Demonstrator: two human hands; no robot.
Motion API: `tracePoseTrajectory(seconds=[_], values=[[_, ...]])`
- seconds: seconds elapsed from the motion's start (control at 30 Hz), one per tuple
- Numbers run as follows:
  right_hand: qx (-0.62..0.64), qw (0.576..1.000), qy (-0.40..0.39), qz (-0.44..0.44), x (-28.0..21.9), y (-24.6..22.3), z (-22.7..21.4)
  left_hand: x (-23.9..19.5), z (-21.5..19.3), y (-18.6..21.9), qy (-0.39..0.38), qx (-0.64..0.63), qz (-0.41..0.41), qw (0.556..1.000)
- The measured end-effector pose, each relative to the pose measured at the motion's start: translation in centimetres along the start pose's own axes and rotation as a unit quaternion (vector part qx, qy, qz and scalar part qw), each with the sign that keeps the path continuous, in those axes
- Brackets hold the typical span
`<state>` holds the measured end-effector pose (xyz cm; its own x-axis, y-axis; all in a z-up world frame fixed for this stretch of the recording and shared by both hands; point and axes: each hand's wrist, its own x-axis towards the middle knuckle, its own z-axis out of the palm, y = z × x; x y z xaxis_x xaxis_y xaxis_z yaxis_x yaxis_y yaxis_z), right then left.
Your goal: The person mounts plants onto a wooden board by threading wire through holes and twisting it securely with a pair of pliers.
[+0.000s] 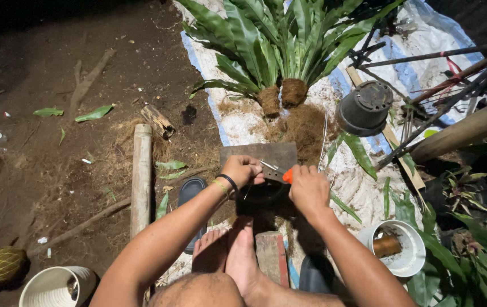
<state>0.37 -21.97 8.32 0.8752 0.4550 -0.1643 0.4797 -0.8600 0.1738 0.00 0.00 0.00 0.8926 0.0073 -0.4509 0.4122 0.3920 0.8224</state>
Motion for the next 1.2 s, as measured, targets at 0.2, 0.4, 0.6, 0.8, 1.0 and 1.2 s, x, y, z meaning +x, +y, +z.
tracePoseTrajectory(seconds=[0.2, 0.4, 0.6, 0.8, 1.0, 1.2], values=[[0.082, 0.996, 0.028, 0.012, -2.5, -1.6, -1.1, -1.6, 1.5, -0.5, 0.027, 0.064, 0.038, 0.997], [0.140, 0.990, -0.015, 0.032, -3.4, -0.3, -0.8, -2.0, 1.9, -0.8, 0.155, 0.259, 0.157, 0.940], [0.753, 0.582, -0.286, 0.115, -4.7, 0.1, -0.8, -0.8, -1.4, 0.4, 0.000, 0.009, 0.122, 0.992], [0.872, 0.328, -0.364, 0.004, -7.4, -1.4, -2.2, -3.9, -0.8, 0.4, -0.130, 0.100, 0.106, 0.981], [0.886, 0.276, -0.372, -0.017, -8.4, -2.6, -2.2, -5.6, -0.5, 1.6, -0.189, 0.178, 0.101, 0.960], [0.894, 0.282, -0.349, 0.013, -8.6, -3.1, -0.2, -6.3, -0.4, 2.2, -0.215, 0.226, 0.128, 0.942]])
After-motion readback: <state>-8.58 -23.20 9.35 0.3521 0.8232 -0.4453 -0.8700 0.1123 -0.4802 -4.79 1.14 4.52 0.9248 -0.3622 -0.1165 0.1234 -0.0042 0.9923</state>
